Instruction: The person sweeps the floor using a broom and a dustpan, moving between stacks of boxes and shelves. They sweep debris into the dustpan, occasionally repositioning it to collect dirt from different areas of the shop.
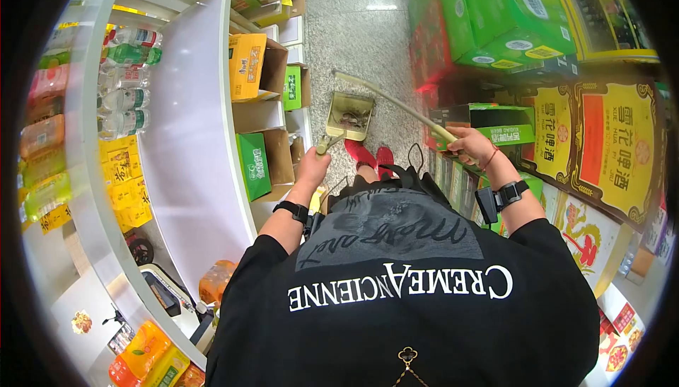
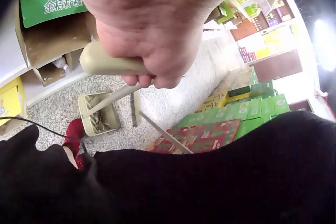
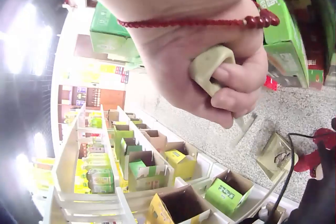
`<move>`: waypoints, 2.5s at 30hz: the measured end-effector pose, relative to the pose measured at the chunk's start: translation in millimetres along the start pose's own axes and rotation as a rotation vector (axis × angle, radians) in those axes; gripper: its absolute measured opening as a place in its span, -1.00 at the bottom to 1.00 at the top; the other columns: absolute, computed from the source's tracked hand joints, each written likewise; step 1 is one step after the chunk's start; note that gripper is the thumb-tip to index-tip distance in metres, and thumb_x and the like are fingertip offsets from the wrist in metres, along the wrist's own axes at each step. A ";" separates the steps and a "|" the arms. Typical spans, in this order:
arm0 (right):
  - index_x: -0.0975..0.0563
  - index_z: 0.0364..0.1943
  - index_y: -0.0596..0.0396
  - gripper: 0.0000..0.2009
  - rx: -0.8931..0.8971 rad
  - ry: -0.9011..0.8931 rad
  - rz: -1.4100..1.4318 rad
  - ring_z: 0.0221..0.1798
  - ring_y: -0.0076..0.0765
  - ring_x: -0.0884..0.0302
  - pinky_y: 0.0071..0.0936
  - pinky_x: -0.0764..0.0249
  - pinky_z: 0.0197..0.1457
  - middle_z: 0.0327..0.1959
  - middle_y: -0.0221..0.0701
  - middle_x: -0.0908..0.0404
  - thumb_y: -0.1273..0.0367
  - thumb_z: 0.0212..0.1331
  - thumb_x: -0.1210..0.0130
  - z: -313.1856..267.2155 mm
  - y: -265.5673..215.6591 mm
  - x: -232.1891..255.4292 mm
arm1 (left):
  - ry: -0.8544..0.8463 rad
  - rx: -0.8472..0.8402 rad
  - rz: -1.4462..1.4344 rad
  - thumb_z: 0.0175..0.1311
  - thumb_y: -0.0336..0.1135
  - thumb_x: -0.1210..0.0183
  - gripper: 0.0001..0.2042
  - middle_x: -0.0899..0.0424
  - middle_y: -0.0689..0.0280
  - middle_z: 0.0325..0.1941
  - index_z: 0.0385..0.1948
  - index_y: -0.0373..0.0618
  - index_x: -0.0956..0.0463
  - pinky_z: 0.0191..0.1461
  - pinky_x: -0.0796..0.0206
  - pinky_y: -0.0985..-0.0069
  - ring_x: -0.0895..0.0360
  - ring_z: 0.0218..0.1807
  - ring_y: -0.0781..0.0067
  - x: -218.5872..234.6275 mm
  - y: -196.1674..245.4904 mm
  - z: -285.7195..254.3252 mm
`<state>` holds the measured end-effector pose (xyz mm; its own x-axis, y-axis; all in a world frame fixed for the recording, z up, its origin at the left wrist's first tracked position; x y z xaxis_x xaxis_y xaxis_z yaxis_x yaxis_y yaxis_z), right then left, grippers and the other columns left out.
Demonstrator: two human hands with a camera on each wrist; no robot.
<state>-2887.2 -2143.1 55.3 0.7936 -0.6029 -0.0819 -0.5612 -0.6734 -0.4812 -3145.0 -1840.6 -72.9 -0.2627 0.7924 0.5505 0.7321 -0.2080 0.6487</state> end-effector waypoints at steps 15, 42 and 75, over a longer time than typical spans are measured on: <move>-0.44 -0.18 0.13 -0.74 0.036 0.220 -0.394 -0.71 -0.56 -0.31 -0.54 -0.23 -0.71 -0.61 -0.45 -0.38 0.51 -0.02 -0.13 173.1 -32.2 -26.8 | 0.000 0.005 0.000 -0.03 -0.19 -0.10 -0.68 -0.57 -0.07 -0.30 -0.27 -0.22 -0.46 -0.09 -0.30 0.20 -0.48 -0.17 -0.10 51.0 -2.1 32.7; -0.48 -0.26 0.16 -0.75 0.251 0.164 -0.618 -0.54 -0.45 -0.46 -0.45 -0.42 -0.54 -0.55 -0.37 -0.49 0.44 -0.10 -0.16 265.1 -268.8 1.2 | 0.111 0.141 -0.066 0.02 -0.29 -0.15 -0.76 -0.58 0.08 -0.40 -0.32 -0.26 -0.46 -0.21 -0.34 0.36 -0.55 -0.31 0.19 83.9 41.6 90.0; -0.49 -0.16 0.13 -0.67 0.116 0.262 -0.433 -0.49 -0.33 -0.55 -0.37 -0.47 -0.45 -0.46 -0.28 -0.59 0.45 -0.12 -0.17 342.6 -339.9 118.2 | 0.116 0.217 -0.161 0.02 -0.22 -0.11 -0.70 -0.57 0.14 -0.37 -0.25 -0.21 -0.46 -0.16 -0.32 0.38 -0.52 -0.27 0.21 95.4 182.8 275.8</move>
<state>-2522.1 -1838.8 -89.8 0.8537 -0.3759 0.3604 -0.1525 -0.8422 -0.5172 -2862.9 -1644.8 -46.7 -0.4475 0.7315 0.5144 0.7891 0.0524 0.6120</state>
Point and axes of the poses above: each hand's wrist, its own z-axis towards the middle knuckle, its own x-axis out of the back of the hand, y = z × x, the point moved 3 cm from there along z, towards the middle knuckle
